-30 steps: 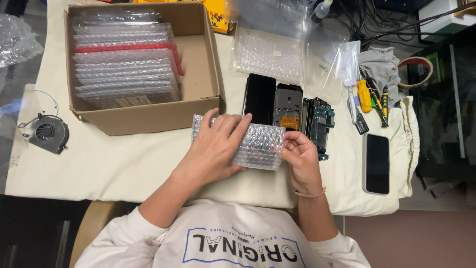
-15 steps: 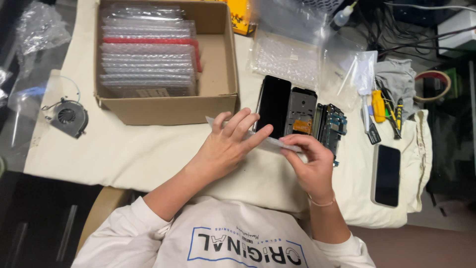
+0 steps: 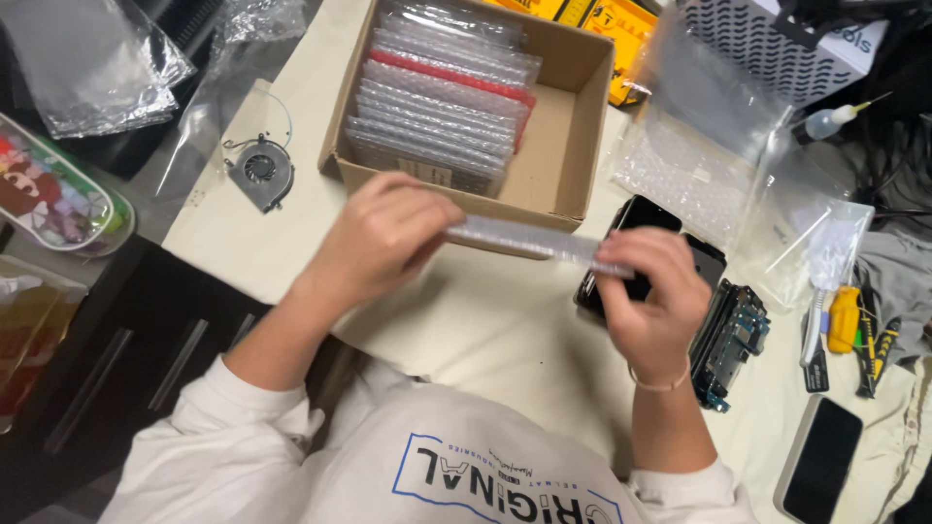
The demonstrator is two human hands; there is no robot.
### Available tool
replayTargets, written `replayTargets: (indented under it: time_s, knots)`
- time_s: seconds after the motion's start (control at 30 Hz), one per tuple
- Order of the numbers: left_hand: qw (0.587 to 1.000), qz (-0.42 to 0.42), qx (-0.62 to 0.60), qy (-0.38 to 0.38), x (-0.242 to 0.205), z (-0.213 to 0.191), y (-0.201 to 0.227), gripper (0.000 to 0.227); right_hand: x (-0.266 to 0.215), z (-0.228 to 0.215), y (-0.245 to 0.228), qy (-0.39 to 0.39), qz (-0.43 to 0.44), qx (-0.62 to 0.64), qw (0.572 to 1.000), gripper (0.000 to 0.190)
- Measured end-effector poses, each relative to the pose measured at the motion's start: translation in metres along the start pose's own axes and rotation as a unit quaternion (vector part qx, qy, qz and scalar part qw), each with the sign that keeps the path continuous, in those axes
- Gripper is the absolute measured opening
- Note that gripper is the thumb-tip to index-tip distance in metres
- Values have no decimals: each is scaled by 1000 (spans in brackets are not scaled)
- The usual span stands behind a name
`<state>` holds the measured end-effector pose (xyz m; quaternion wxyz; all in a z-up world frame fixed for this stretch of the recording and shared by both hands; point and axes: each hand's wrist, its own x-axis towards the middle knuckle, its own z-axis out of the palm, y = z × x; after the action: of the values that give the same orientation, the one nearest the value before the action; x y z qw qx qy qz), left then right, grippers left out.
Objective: The person wraps several disassembled smartphone components, including screens and internal frames, in bubble wrap. Each item is individually wrapped and placed into a cardboard box. The person also removes a protective film from a screen before wrapping it.
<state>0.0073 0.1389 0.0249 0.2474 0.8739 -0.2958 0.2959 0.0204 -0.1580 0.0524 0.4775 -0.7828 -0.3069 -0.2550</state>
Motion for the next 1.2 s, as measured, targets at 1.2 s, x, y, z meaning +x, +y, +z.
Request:
replayTargets:
  time_s: [1.2]
  knots:
    - [896,16,276,-347,20,5,-145,21,70,116,79,-401,231,-110,879,2]
